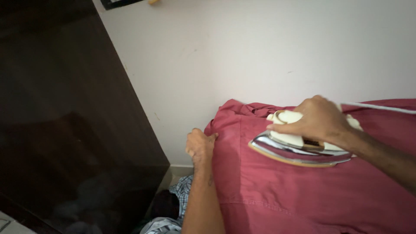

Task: The person irons a pink shirt on a wooden table, smoothing the fabric and using a white iron. They then place the shirt on a hanger and button it. Finally, they begin ironing a white striped shirt.

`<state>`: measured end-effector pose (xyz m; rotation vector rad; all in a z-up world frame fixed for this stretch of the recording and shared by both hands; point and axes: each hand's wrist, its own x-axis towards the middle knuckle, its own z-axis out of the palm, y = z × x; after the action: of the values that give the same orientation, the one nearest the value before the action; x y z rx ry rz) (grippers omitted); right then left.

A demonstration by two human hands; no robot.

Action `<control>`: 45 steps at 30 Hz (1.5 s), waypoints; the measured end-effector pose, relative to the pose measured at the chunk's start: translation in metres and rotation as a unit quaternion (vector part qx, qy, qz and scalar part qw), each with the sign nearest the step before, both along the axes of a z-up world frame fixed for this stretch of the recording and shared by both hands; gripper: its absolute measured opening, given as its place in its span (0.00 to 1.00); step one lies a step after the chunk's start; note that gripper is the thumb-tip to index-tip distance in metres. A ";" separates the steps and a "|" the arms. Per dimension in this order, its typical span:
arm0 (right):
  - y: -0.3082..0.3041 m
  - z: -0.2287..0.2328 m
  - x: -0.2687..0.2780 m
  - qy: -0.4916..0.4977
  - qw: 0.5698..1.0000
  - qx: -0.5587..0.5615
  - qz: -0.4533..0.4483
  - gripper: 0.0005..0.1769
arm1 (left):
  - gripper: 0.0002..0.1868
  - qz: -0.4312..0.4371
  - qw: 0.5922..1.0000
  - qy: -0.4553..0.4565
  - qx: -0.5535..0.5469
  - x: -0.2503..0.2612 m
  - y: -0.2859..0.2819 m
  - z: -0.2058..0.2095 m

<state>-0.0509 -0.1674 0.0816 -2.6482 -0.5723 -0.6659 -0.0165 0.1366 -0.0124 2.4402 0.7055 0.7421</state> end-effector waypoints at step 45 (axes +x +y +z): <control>0.102 -0.009 -0.005 0.012 0.975 -0.218 0.035 0.56 | 0.15 -0.053 0.931 -0.149 -0.329 0.037 0.027 -0.030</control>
<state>-0.0555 -0.0654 0.0728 -3.0128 -0.8873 -0.5339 0.0204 0.1634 -0.0420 1.6983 0.5765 0.6760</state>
